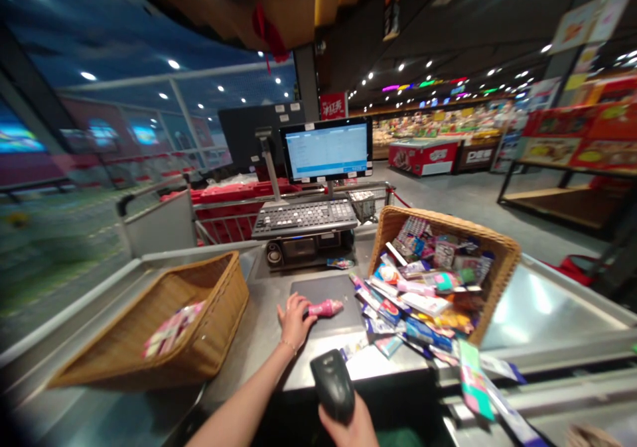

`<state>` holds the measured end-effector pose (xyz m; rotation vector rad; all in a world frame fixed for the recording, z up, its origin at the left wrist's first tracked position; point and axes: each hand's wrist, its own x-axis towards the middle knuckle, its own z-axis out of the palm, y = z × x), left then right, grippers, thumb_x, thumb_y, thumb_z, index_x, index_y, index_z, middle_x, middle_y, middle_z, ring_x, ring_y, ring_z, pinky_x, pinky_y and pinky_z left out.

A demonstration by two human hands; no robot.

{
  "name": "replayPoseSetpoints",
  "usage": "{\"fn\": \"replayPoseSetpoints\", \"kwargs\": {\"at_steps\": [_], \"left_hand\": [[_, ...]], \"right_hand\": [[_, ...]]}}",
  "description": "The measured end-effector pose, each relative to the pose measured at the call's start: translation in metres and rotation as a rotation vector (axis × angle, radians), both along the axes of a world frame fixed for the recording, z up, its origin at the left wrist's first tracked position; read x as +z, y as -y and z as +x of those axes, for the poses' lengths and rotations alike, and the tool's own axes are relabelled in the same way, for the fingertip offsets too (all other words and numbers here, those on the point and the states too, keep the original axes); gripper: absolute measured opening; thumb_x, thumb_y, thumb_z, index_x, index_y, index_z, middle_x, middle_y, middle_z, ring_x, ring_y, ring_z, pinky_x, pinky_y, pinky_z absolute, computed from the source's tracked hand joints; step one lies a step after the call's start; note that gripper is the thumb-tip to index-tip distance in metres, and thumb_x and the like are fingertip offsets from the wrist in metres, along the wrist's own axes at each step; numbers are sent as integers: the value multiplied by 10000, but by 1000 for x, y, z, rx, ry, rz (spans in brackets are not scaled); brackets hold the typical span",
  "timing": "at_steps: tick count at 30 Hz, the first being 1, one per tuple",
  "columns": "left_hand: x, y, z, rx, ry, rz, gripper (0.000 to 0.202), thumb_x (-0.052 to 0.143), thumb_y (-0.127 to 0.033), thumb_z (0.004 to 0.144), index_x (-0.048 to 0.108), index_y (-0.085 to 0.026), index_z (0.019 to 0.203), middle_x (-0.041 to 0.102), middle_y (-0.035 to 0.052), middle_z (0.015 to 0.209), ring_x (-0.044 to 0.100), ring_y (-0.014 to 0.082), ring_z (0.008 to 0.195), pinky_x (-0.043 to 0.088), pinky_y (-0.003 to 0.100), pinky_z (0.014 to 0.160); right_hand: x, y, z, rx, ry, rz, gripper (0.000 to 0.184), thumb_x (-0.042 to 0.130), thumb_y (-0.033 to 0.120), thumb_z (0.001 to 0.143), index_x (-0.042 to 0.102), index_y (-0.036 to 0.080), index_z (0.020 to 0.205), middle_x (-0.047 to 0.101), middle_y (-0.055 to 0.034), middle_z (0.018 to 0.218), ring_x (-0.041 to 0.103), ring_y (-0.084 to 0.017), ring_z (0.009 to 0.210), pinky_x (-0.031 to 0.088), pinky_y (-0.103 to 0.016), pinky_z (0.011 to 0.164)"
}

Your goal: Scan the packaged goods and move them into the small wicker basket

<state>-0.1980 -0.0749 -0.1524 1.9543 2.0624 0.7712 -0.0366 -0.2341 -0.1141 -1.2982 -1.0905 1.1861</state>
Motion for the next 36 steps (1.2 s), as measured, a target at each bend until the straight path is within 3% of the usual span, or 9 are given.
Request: {"fn": "replayPoseSetpoints", "kwargs": {"at_steps": [3,9,15,21,27,31,36], "left_hand": [[-1,-4,-9,58,-48,47,196,702,-243,742,683,-275,935,520,63,1376,288,308,1392,156,638,1107],[1,-10,-33,206,-51,44,195,710,-255,743,699,-304,931,420,26,1476,224,291,1422,115,625,1127],[20,-16,-56,331,-42,88,202,683,-260,760,706,-331,947,401,-6,1493,239,261,1421,121,579,1146],[40,-24,-70,357,-12,173,208,670,-239,758,715,-314,947,385,6,1501,230,266,1422,120,575,1144],[50,-30,-74,374,6,215,198,675,-275,758,718,-319,947,389,6,1497,226,275,1418,94,596,1139],[52,-32,-75,378,4,224,208,677,-279,759,719,-322,957,384,2,1499,220,267,1421,98,566,1150],[53,-33,-74,391,-11,200,210,676,-291,761,718,-328,963,374,-1,1505,209,293,1420,99,602,1136]], "right_hand": [[3,-5,-1,20,5,10,534,722,640,550,699,153,769,740,-99,779,677,-276,776,524,-358,777],[13,-10,-12,94,15,18,423,706,544,594,697,157,763,745,-103,779,688,-279,777,524,-360,771],[33,-15,-24,145,30,69,351,648,482,642,687,173,804,740,-82,825,684,-272,840,513,-357,823],[50,-27,-30,194,69,133,339,632,410,663,682,175,901,730,-73,850,676,-261,843,518,-359,813],[50,-37,-36,227,125,181,368,606,379,695,677,144,969,718,-79,823,672,-263,833,521,-375,807],[48,-36,-34,260,166,217,365,608,361,710,676,140,993,719,-88,832,672,-259,827,524,-375,810],[46,-30,-31,245,206,244,381,604,358,727,675,145,1034,725,-100,856,677,-264,826,528,-383,817]]}}
